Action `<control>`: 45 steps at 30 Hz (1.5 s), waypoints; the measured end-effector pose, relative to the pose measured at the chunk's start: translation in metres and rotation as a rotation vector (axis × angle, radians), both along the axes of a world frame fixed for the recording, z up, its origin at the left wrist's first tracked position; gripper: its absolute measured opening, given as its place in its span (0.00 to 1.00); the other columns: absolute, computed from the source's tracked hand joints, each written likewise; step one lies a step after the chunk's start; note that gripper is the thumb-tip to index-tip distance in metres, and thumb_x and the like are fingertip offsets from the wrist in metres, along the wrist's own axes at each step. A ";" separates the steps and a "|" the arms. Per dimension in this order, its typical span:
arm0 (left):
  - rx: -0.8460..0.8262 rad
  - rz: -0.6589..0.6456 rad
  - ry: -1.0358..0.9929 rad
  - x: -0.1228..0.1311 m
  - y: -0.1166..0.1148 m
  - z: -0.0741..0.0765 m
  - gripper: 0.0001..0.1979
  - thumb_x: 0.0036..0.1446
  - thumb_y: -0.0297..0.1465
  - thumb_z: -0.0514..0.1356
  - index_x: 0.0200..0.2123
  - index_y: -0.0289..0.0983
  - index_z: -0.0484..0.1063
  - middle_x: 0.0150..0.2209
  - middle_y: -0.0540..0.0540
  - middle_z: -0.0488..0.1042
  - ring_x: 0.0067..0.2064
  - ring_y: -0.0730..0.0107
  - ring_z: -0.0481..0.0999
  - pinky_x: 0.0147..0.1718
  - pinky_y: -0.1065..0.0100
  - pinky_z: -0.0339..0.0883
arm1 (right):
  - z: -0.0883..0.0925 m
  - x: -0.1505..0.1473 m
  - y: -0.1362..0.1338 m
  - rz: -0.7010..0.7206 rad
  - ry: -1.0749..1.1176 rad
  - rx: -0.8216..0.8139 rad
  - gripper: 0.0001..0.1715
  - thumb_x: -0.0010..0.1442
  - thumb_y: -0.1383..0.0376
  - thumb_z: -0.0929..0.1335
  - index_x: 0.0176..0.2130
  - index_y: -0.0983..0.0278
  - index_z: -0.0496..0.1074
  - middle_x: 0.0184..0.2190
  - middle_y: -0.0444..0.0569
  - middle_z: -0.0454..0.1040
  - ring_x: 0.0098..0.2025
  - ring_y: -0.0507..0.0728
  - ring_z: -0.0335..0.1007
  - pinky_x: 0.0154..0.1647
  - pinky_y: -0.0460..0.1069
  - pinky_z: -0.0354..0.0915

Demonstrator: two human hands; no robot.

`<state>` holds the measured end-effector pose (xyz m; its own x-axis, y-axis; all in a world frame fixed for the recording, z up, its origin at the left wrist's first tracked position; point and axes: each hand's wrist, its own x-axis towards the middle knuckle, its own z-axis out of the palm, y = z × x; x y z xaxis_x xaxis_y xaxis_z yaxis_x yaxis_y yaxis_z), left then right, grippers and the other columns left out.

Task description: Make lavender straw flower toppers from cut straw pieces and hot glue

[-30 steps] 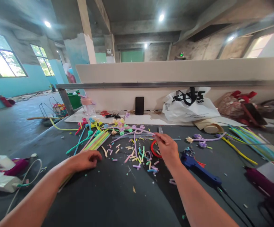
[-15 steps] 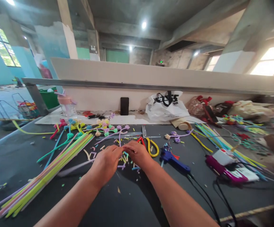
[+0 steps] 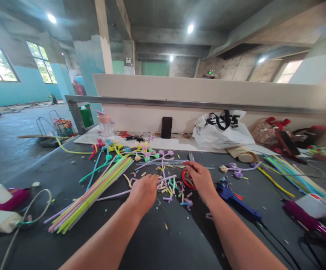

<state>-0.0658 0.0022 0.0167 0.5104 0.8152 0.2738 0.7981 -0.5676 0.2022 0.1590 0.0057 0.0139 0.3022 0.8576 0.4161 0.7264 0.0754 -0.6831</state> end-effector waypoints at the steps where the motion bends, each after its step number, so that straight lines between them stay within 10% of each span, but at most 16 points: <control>1: -0.003 -0.002 0.002 0.000 0.000 0.000 0.09 0.59 0.28 0.48 0.36 0.39 0.68 0.35 0.46 0.73 0.37 0.66 0.74 0.32 0.69 0.62 | 0.003 0.003 0.002 -0.031 0.006 -0.028 0.20 0.59 0.63 0.57 0.46 0.67 0.68 0.29 0.49 0.75 0.26 0.55 0.71 0.28 0.48 0.66; 8: -0.008 0.016 -0.037 -0.001 0.000 0.002 0.14 0.62 0.37 0.45 0.35 0.40 0.68 0.35 0.46 0.73 0.37 0.64 0.74 0.31 0.68 0.62 | 0.032 0.030 0.015 -0.228 -0.167 -0.336 0.12 0.46 0.68 0.68 0.35 0.67 0.70 0.31 0.55 0.76 0.39 0.63 0.72 0.37 0.52 0.64; 14: -0.010 0.111 -0.096 -0.008 0.006 0.004 0.18 0.63 0.37 0.40 0.47 0.42 0.64 0.39 0.44 0.73 0.38 0.60 0.75 0.32 0.64 0.63 | 0.023 0.031 0.017 -0.283 -0.247 -0.550 0.16 0.38 0.72 0.72 0.32 0.67 0.68 0.31 0.60 0.76 0.40 0.68 0.73 0.37 0.55 0.64; 23: -0.030 0.183 -0.151 -0.015 0.009 0.008 0.18 0.63 0.37 0.42 0.51 0.44 0.63 0.44 0.45 0.74 0.41 0.64 0.74 0.34 0.68 0.62 | 0.026 0.033 0.017 -0.320 0.048 -0.566 0.24 0.43 0.64 0.70 0.41 0.69 0.64 0.24 0.54 0.74 0.24 0.61 0.73 0.21 0.50 0.63; 31: 0.023 0.184 -0.175 -0.016 0.014 0.003 0.18 0.63 0.37 0.42 0.50 0.44 0.65 0.42 0.45 0.75 0.41 0.63 0.75 0.37 0.67 0.63 | 0.054 0.046 -0.001 -0.004 0.540 -0.421 0.17 0.45 0.57 0.71 0.21 0.63 0.61 0.11 0.38 0.60 0.14 0.50 0.59 0.19 0.49 0.65; 41: 0.047 0.032 -0.278 -0.011 0.012 0.000 0.15 0.62 0.33 0.45 0.42 0.41 0.70 0.41 0.46 0.75 0.43 0.67 0.73 0.41 0.70 0.63 | 0.062 -0.003 -0.066 0.554 0.901 -0.113 0.28 0.45 0.66 0.68 0.46 0.55 0.60 0.40 0.48 0.69 0.36 0.55 0.69 0.35 0.51 0.68; 45: 0.011 0.017 -0.350 -0.010 0.009 0.000 0.15 0.61 0.36 0.47 0.45 0.43 0.69 0.44 0.48 0.76 0.45 0.66 0.73 0.42 0.70 0.63 | 0.060 -0.021 -0.100 0.623 0.920 -0.164 0.24 0.46 0.60 0.70 0.43 0.57 0.62 0.31 0.45 0.67 0.30 0.54 0.68 0.31 0.51 0.69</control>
<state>-0.0761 0.0108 0.0167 0.3708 0.8187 0.4385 0.6905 -0.5588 0.4592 0.1379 -0.0944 0.0742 -0.0644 0.9902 0.1242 -0.1926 0.1097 -0.9751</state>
